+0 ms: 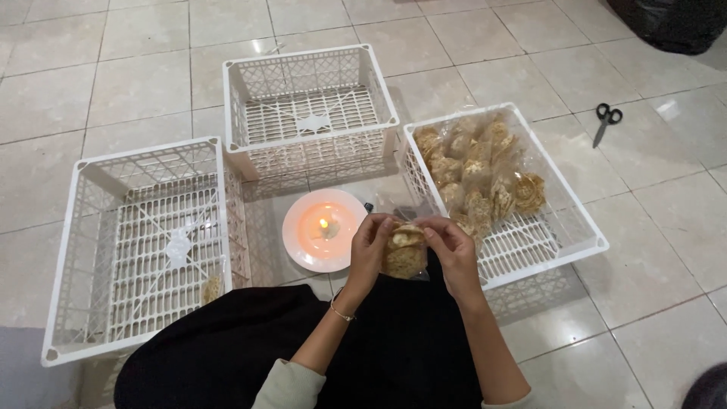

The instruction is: Sealing plastic bags filled with snacks by twisting the tops and melting them over a candle flame.

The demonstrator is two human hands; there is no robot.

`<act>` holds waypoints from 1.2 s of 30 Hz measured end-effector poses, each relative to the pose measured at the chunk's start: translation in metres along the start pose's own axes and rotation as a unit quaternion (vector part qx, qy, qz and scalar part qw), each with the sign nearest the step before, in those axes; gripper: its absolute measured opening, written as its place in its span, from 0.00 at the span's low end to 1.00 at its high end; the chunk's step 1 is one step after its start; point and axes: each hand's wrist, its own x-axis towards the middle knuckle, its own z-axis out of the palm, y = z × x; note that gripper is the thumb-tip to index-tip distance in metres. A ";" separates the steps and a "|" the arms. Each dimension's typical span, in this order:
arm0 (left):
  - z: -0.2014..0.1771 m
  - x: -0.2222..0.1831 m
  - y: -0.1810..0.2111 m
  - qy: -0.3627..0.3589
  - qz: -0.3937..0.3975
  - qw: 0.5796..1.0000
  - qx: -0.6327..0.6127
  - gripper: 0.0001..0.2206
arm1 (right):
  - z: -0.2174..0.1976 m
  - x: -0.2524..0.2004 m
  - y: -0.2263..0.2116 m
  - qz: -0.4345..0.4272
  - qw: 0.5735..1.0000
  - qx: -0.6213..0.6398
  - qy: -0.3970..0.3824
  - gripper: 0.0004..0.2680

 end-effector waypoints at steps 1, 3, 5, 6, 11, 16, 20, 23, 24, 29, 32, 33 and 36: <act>-0.003 0.001 -0.005 0.004 0.001 1.000 0.000 0.12 | 0.004 0.000 -0.006 0.000 1.000 0.001 -0.004 0.06; -0.011 0.001 -0.017 0.031 0.011 0.999 0.001 0.12 | 0.013 -0.002 -0.015 -0.012 1.000 -0.010 -0.013 0.05; -0.018 0.002 -0.015 0.047 0.008 0.999 0.007 0.12 | 0.011 0.005 0.004 -0.008 1.000 0.001 0.001 0.04; -0.021 0.003 -0.013 0.059 0.006 0.998 0.013 0.12 | 0.010 0.009 0.013 -0.006 1.000 0.012 0.017 0.04; -0.031 0.004 -0.011 0.113 -0.040 0.992 -0.039 0.09 | 0.016 0.021 0.041 0.021 0.999 0.034 0.019 0.04; -0.045 0.007 -0.001 0.127 -0.045 0.989 -0.063 0.07 | 0.034 0.023 0.054 0.039 0.998 0.041 0.024 0.05; -0.059 0.011 -0.006 0.127 -0.034 0.989 -0.070 0.10 | 0.041 0.022 0.071 0.071 0.997 0.035 0.018 0.05; -0.072 0.017 -0.030 0.147 -0.032 0.987 -0.064 0.09 | 0.045 0.024 0.087 0.090 0.996 0.023 0.013 0.06; -0.076 0.019 -0.039 0.158 -0.037 0.985 -0.061 0.08 | 0.046 0.025 0.092 0.094 0.995 0.015 0.009 0.06; -0.091 0.017 -0.051 0.203 -0.068 0.975 -0.051 0.08 | 0.054 0.028 0.105 0.114 0.993 0.022 -0.006 0.07; -0.104 0.012 -0.043 0.211 -0.101 0.972 -0.014 0.07 | 0.055 0.027 0.116 0.136 0.990 0.007 -0.027 0.06; -0.109 0.010 -0.036 0.207 -0.123 0.970 0.021 0.07 | 0.058 0.028 0.119 0.152 0.988 -0.006 -0.041 0.07; -0.124 0.001 -0.041 0.193 -0.158 0.966 0.072 0.07 | 0.063 0.026 0.121 0.174 0.981 -0.049 -0.073 0.06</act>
